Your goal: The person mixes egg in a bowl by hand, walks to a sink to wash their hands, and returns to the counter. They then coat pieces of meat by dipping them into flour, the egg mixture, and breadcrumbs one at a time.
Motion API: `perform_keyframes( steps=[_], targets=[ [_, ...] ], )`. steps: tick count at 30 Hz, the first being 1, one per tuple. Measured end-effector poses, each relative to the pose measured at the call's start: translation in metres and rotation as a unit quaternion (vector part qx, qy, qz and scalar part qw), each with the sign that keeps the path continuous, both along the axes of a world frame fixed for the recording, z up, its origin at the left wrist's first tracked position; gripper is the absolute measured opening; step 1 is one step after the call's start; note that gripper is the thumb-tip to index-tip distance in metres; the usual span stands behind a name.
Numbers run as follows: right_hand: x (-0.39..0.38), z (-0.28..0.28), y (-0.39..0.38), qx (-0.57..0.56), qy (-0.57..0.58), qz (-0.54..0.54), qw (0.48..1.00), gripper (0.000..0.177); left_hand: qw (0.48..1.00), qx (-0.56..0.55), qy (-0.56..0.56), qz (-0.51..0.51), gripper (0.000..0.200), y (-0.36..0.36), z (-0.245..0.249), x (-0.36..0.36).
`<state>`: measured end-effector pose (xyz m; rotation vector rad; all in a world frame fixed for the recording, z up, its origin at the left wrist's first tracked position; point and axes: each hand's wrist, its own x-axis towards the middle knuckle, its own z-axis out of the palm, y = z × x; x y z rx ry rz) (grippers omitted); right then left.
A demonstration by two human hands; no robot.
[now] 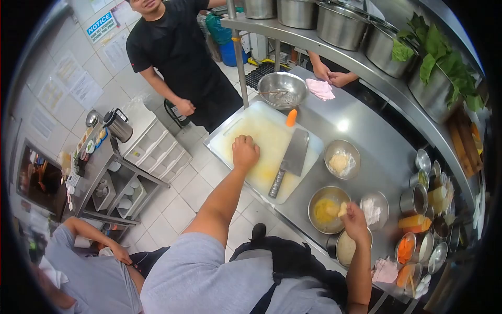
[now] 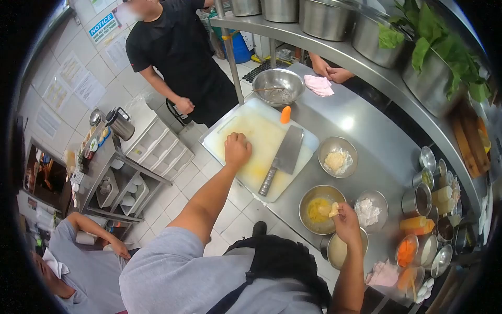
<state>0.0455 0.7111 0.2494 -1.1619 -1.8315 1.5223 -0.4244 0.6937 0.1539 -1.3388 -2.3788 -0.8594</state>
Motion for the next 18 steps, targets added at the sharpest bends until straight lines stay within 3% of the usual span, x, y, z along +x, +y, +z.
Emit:
perform_keyframes(
  steps=[3,6,9,12,15,18],
  targets=[
    [0.003,0.002,0.000,0.009,-0.039,0.021,0.999,0.019,1.000,-0.001,0.006,0.000,0.028,0.000,0.001,0.001],
    [0.013,-0.008,0.000,-0.029,0.037,-0.033,0.998,0.017,1.000,0.011,0.023,-0.005,0.028,0.001,-0.001,0.000],
    [0.018,-0.012,-0.001,0.111,0.004,0.016,0.994,0.019,0.997,0.024,0.048,-0.049,0.025,0.001,-0.004,-0.006],
    [0.019,-0.005,0.001,0.098,-0.015,-0.015,0.995,0.023,0.993,0.010,0.087,-0.077,0.025,0.004,-0.011,-0.009],
    [0.016,-0.003,-0.006,0.064,-0.036,-0.044,0.996,0.020,0.998,-0.019,0.049,-0.043,0.027,0.001,-0.001,0.002],
    [0.008,0.004,-0.003,0.009,0.040,-0.066,0.997,0.020,0.998,-0.025,0.047,-0.031,0.029,0.003,-0.005,0.000]
  ],
)
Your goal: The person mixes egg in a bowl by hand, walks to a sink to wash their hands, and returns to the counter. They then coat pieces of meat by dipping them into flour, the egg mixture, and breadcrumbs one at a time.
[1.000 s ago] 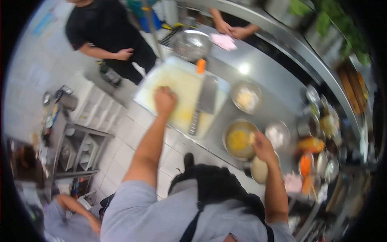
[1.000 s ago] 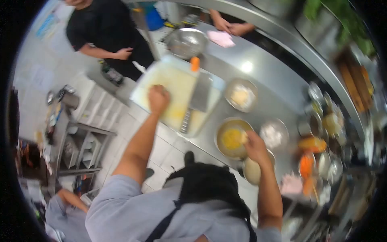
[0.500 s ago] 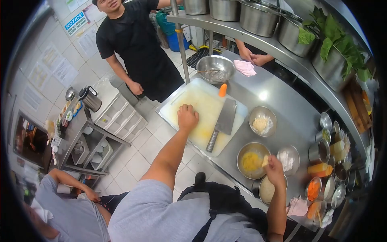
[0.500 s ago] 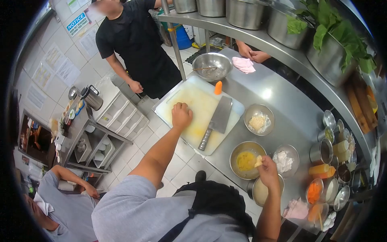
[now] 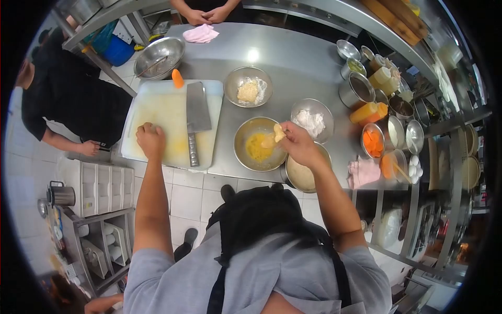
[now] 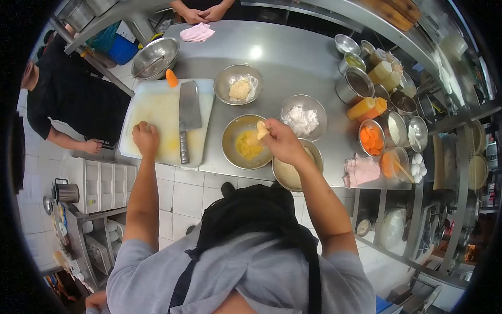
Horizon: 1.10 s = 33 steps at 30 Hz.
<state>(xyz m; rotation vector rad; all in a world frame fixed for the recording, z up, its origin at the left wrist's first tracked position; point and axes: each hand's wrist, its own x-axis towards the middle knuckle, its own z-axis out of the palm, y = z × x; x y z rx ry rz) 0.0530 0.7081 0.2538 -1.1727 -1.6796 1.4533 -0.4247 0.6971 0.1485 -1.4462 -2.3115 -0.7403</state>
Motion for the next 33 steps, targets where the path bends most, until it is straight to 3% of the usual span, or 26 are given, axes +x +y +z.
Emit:
perform_keyframes(
  steps=[5,11,15,19,21,23,25,27,29,30,31,33],
  targets=[
    [0.002,0.005,0.001,-0.077,0.006,-0.007,0.997,0.023,1.000,-0.018,-0.002,0.011,0.030,0.000,-0.001,-0.002],
    [0.052,0.046,-0.003,-0.049,0.050,0.001,0.998,0.028,1.000,-0.022,-0.002,0.006,0.029,0.000,-0.003,-0.003],
    [0.087,0.068,-0.020,-0.048,0.014,-0.037,0.998,0.031,0.999,-0.028,0.010,0.010,0.028,0.001,-0.005,-0.004],
    [0.093,0.059,-0.047,0.066,-0.137,-0.014,0.988,0.037,1.000,-0.019,0.014,0.010,0.030,0.001,-0.008,-0.006],
    [0.091,0.036,-0.060,0.235,-0.308,0.159,0.908,0.048,1.000,-0.023,0.010,0.011,0.030,0.001,-0.008,-0.007],
    [0.091,0.027,-0.070,0.218,-0.376,0.192,0.880,0.056,1.000,-0.025,0.007,0.014,0.030,0.003,-0.008,-0.006],
    [0.091,0.032,-0.073,0.119,-0.268,0.112,0.950,0.055,1.000,-0.016,0.010,0.005,0.030,0.002,-0.008,-0.008],
    [0.093,0.039,-0.072,0.087,-0.274,0.061,0.956,0.051,1.000,-0.029,0.008,0.007,0.030,0.001,-0.008,-0.009],
    [0.094,0.041,-0.067,0.068,-0.372,0.028,0.925,0.053,0.999,-0.036,0.007,0.006,0.030,0.003,-0.008,-0.008],
    [0.105,0.023,-0.067,0.112,-0.409,0.076,0.902,0.063,0.999,-0.033,0.008,0.011,0.030,0.002,-0.009,-0.008],
    [0.104,0.012,-0.070,0.110,-0.411,0.072,0.902,0.063,0.999,-0.029,0.009,0.017,0.031,0.002,-0.009,-0.007],
    [0.091,-0.004,-0.077,0.091,-0.503,0.118,0.851,0.076,0.999,-0.037,0.007,0.018,0.031,0.003,-0.009,-0.008]
  ],
)
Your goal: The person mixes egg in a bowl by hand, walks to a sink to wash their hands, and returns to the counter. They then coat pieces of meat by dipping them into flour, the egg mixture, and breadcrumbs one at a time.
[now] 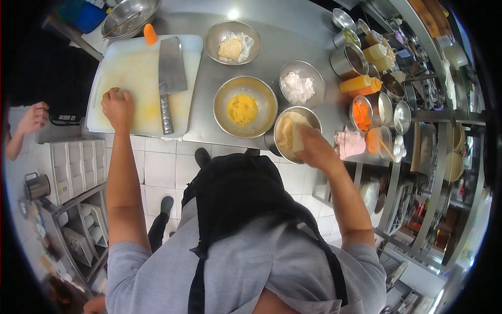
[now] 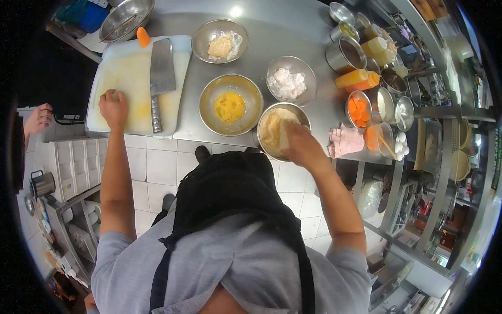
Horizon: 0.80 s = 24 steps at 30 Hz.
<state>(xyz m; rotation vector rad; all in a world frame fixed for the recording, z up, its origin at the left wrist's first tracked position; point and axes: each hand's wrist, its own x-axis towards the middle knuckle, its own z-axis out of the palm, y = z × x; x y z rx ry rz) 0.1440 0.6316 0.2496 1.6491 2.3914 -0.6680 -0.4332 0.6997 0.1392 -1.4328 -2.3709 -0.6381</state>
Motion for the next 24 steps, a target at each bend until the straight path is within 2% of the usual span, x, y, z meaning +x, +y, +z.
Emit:
perform_keyframes(
  steps=[1,5,7,8,10,11,13,17,19,20,22,24],
  targets=[
    [-0.008,-0.004,-0.001,0.030,-0.060,0.016,0.998,0.080,1.000,-0.008,-0.001,0.005,0.032,0.000,0.001,0.000],
    [-0.018,0.002,0.012,-0.042,-0.062,-0.015,0.997,0.076,1.000,-0.013,-0.007,-0.004,0.033,-0.002,0.001,-0.001],
    [-0.007,-0.017,0.011,0.025,-0.012,-0.013,1.000,0.067,1.000,-0.005,0.001,-0.004,0.033,-0.002,-0.001,-0.002],
    [-0.003,-0.017,0.015,0.027,-0.013,-0.011,0.999,0.067,1.000,-0.004,-0.001,-0.002,0.033,-0.002,-0.002,-0.002],
    [-0.001,-0.011,0.022,-0.016,0.054,-0.021,0.998,0.053,1.000,-0.003,-0.007,-0.002,0.033,-0.004,0.000,0.000],
    [-0.003,-0.006,0.023,-0.017,0.053,-0.018,0.998,0.053,1.000,-0.004,-0.008,0.001,0.033,-0.005,0.001,0.000],
    [-0.017,0.026,0.028,-0.048,0.127,-0.100,0.986,0.039,1.000,-0.009,-0.003,0.000,0.033,-0.003,0.001,-0.001],
    [-0.021,0.045,0.034,0.009,0.133,-0.075,0.988,0.035,1.000,-0.004,-0.008,-0.002,0.033,-0.003,0.000,-0.001],
    [-0.021,0.061,0.047,-0.045,0.110,-0.162,0.980,0.032,1.000,-0.008,-0.008,-0.001,0.033,-0.003,0.000,-0.001],
    [-0.023,0.065,0.049,-0.043,0.111,-0.161,0.980,0.032,1.000,-0.006,-0.008,0.000,0.033,-0.003,0.000,-0.002],
    [-0.027,0.071,0.051,-0.160,0.131,-0.187,0.960,0.030,1.000,-0.013,-0.018,0.004,0.034,-0.002,0.000,-0.001],
    [-0.028,0.035,0.038,-0.173,0.169,-0.144,0.960,0.028,1.000,-0.010,-0.019,0.006,0.034,-0.002,0.001,0.000]
  ],
)
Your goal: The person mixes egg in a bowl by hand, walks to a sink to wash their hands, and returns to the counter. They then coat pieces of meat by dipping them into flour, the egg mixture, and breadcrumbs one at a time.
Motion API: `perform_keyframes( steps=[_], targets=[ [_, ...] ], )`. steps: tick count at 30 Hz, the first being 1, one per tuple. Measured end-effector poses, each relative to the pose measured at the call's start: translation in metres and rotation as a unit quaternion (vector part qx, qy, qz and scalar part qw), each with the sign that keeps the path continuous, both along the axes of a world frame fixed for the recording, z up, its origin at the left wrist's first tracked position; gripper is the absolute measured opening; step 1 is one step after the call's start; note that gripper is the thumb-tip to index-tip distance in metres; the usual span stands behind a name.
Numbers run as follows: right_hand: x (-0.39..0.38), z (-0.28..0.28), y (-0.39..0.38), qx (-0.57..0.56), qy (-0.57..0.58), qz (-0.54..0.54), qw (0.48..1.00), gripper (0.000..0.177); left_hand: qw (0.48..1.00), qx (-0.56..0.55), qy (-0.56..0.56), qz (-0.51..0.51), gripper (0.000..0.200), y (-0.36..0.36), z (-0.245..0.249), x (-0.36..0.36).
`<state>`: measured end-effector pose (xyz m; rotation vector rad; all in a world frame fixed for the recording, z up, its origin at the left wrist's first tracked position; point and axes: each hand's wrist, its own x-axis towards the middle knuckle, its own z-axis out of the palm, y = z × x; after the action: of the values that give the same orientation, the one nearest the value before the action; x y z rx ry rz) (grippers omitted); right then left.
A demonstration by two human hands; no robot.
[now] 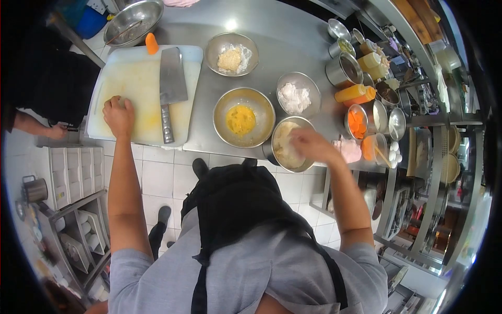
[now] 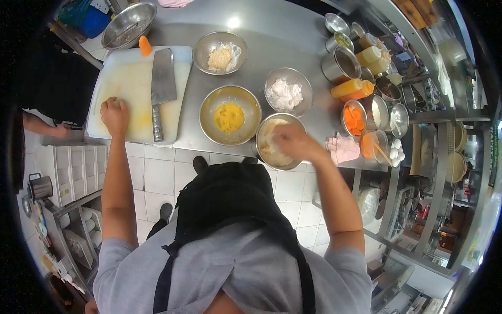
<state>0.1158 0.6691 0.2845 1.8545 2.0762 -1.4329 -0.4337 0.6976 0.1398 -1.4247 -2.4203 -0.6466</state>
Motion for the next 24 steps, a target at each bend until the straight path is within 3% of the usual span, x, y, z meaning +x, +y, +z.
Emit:
perform_keyframes(
  steps=[3,6,8,10,12,15,18,21,22,24],
  targets=[
    [-0.002,-0.048,-0.005,0.043,0.081,0.067,0.994,0.023,1.000,0.002,-0.004,-0.003,0.034,-0.001,0.001,0.001],
    [0.006,-0.032,0.005,0.090,0.096,0.084,0.988,0.018,1.000,0.005,-0.005,-0.003,0.033,-0.003,0.002,0.002],
    [0.007,0.006,0.018,-0.044,0.064,0.039,0.996,0.017,1.000,0.010,-0.006,-0.002,0.033,0.000,0.002,0.002],
    [0.004,0.017,0.017,-0.084,0.054,-0.003,0.995,0.017,1.000,0.009,0.003,-0.013,0.033,-0.001,0.001,0.001],
    [0.002,-0.003,0.013,0.019,0.053,0.100,0.993,0.018,1.000,0.010,0.007,-0.012,0.032,-0.001,0.001,0.002],
    [-0.009,-0.041,0.003,0.061,0.029,0.112,0.991,0.021,1.000,0.015,0.010,-0.015,0.032,-0.001,0.001,0.002],
    [0.007,-0.039,0.018,0.084,0.007,0.149,0.985,0.025,1.000,0.017,0.009,-0.014,0.032,0.000,0.002,0.002],
    [-0.003,-0.012,0.032,0.038,-0.003,0.057,0.998,0.027,1.000,0.014,0.008,-0.011,0.032,0.000,0.003,0.004],
    [-0.006,-0.026,0.029,0.036,-0.002,0.057,0.998,0.027,1.000,0.014,0.009,-0.013,0.031,-0.001,0.003,0.003],
    [-0.012,-0.059,0.019,0.164,0.011,0.111,0.980,0.028,1.000,0.012,0.013,-0.014,0.031,-0.001,0.003,0.003]
  ],
)
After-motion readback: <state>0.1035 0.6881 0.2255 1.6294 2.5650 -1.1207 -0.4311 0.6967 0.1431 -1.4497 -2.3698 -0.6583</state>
